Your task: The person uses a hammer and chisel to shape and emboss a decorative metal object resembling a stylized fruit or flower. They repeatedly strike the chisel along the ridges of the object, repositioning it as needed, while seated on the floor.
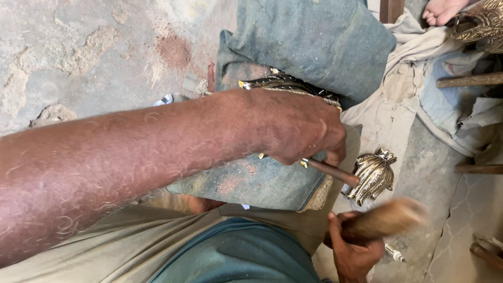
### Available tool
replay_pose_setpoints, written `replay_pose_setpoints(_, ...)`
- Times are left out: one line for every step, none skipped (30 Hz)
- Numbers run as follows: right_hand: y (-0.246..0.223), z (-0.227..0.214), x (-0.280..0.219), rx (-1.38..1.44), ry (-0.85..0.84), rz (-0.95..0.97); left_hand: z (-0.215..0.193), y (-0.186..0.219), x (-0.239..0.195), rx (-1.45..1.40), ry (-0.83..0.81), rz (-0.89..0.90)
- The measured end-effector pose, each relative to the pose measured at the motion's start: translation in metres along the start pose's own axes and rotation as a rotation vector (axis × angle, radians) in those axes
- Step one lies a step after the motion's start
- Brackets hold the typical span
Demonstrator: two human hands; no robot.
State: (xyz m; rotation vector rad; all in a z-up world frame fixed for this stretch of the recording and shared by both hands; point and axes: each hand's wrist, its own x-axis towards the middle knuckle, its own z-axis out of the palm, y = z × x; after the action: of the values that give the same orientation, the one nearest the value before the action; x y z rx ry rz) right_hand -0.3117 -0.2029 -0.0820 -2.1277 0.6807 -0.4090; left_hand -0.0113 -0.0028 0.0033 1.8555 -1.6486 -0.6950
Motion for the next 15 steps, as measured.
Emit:
replay_pose_setpoints(0.001, 0.001, 0.0, 0.096, 0.037, 0.024, 0.001, 0.0, -0.002, -0.001, -0.011, 0.011)
replay_pose_setpoints(0.002, 0.001, 0.0, -0.024, -0.006, -0.042, 0.001, 0.0, -0.002, -0.001, -0.021, 0.023)
replay_pose_setpoints(0.002, 0.002, -0.003, -0.142, -0.036, -0.106, 0.001, -0.001, -0.001, 0.005, -0.039, 0.044)
replay_pose_setpoints(0.002, 0.003, -0.004, -0.259, -0.066, -0.17, 0.001, -0.002, 0.0, 0.005, -0.05, 0.036)
replay_pose_setpoints(0.001, 0.003, -0.007, -0.153, -0.026, -0.122, 0.001, -0.002, 0.003, 0.006, -0.064, 0.035)
replay_pose_setpoints(0.0, 0.003, -0.01, -0.047, 0.014, -0.074, 0.0, -0.001, 0.005, 0.008, -0.077, 0.033)
replay_pose_setpoints(0.0, 0.006, -0.01, 0.064, 0.044, -0.032, 0.0, -0.001, 0.004, 0.017, -0.084, 0.034)
replay_pose_setpoints(-0.001, 0.009, -0.011, 0.052, 0.08, -0.049, -0.002, 0.0, 0.002, 0.026, -0.092, 0.034)
replay_pose_setpoints(-0.002, 0.01, -0.012, 0.04, 0.116, -0.063, -0.003, 0.002, 0.001, 0.033, -0.1, 0.035)
replay_pose_setpoints(-0.002, 0.011, -0.013, 0.028, 0.152, -0.077, -0.005, 0.005, -0.001, 0.065, -0.126, 0.022)
replay_pose_setpoints(-0.003, 0.012, -0.014, -0.05, 0.082, -0.1, -0.007, 0.01, -0.002, 0.101, -0.153, 0.015)
replay_pose_setpoints(-0.002, 0.012, -0.014, -0.127, 0.012, -0.122, -0.01, 0.016, -0.003, 0.137, -0.18, 0.008)
replay_pose_setpoints(-0.001, 0.013, -0.012, -0.203, -0.057, -0.146, -0.014, 0.019, -0.005, 0.08, -0.201, -0.09)
replay_pose_setpoints(0.0, 0.015, -0.011, -0.093, -0.001, -0.082, -0.017, 0.021, -0.007, 0.023, -0.221, -0.188)
replay_pose_setpoints(0.001, 0.013, -0.009, 0.013, 0.031, -0.014, -0.021, 0.018, -0.011, -0.045, 0.051, -0.002)
